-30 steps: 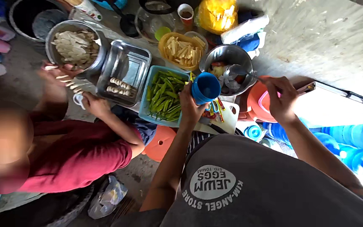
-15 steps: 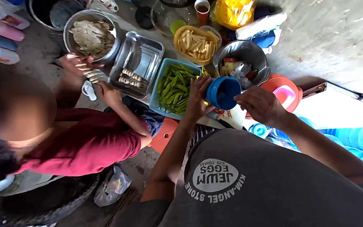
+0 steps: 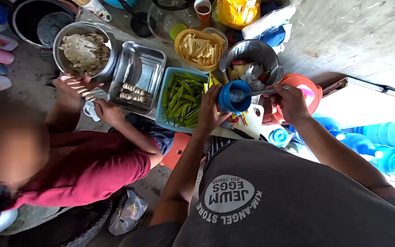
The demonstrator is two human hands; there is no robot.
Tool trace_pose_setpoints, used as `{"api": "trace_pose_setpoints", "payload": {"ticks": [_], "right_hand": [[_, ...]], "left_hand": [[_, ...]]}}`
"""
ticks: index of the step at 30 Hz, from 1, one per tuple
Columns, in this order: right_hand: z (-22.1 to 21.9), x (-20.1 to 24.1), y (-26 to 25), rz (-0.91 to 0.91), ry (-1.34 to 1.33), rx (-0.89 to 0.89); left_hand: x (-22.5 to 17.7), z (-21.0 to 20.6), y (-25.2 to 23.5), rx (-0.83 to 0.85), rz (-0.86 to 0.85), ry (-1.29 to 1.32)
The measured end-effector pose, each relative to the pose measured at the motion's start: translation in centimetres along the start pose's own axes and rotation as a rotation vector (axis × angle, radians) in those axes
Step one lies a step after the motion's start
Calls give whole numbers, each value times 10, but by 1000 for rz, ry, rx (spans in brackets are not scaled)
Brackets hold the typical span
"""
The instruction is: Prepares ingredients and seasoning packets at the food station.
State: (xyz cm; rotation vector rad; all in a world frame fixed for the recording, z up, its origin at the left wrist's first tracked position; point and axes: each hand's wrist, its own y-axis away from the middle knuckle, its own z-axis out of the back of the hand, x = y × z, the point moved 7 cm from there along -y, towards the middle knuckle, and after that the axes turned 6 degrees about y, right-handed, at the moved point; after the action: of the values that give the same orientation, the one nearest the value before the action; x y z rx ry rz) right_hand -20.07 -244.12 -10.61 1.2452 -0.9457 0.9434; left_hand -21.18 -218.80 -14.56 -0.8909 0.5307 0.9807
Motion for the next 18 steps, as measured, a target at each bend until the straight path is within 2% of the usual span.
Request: {"api": "trace_pose_setpoints", "payload": {"ticks": [3, 11, 15, 18], "right_hand": [[4, 6, 2, 172, 123, -1], [18, 7, 1, 220, 135, -15], [25, -1, -3, 146, 70, -20], [30, -10, -4, -38, -46, -23]], "left_hand": [[-2, -8, -1, 9, 38, 6], [-3, -18, -2, -7, 65, -13], [-6, -22, -3, -20, 66, -39], [-7, -25, -3, -28, 82, -33]]}}
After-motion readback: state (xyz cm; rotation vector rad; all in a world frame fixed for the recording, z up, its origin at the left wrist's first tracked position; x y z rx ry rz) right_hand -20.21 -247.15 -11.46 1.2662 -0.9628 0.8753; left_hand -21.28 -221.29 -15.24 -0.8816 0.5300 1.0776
